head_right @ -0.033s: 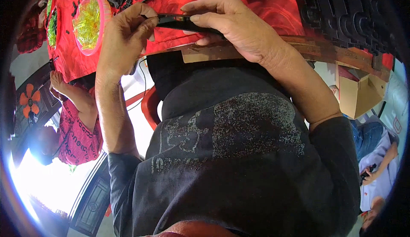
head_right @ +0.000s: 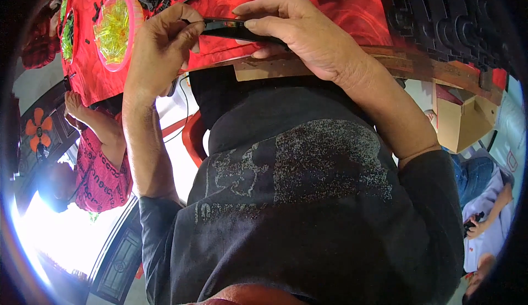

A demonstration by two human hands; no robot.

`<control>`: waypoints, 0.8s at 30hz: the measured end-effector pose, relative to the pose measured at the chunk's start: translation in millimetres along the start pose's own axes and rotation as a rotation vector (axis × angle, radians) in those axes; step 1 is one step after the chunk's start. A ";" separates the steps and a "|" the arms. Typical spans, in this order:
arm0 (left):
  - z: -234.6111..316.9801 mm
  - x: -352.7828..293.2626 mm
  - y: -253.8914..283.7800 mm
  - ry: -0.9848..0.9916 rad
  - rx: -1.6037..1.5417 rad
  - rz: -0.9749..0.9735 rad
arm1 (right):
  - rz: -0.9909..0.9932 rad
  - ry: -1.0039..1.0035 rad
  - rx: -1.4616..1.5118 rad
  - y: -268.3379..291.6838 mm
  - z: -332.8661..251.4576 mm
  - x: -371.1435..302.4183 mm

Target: The person assembles plastic components by inserting internal pieces into black plastic housings and pressing the parts together by hand.

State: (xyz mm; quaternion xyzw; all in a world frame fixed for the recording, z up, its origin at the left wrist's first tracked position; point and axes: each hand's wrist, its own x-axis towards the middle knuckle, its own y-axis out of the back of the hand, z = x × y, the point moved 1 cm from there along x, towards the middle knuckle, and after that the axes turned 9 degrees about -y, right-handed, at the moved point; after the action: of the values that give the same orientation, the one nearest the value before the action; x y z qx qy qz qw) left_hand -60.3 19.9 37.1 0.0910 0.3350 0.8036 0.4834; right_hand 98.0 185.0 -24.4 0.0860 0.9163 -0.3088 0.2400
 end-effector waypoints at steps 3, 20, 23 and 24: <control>2.4 1.6 1.5 0.043 -0.071 -0.054 | -0.017 0.021 0.002 0.5 2.1 1.1; 3.0 11.2 8.8 0.035 0.028 -0.199 | 0.021 0.007 -0.037 -1.7 2.8 4.6; -1.2 11.5 7.4 -0.025 0.032 -0.189 | 0.020 -0.007 -0.042 -1.1 3.6 5.3; 0.7 11.2 7.1 -0.024 0.032 -0.189 | 0.019 -0.007 -0.041 -1.9 3.3 5.2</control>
State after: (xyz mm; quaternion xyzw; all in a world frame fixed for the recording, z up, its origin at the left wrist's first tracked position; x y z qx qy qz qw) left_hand -70.9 27.4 40.1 0.0764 0.3492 0.7476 0.5597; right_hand 94.2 181.5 -28.3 0.0886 0.9208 -0.2878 0.2480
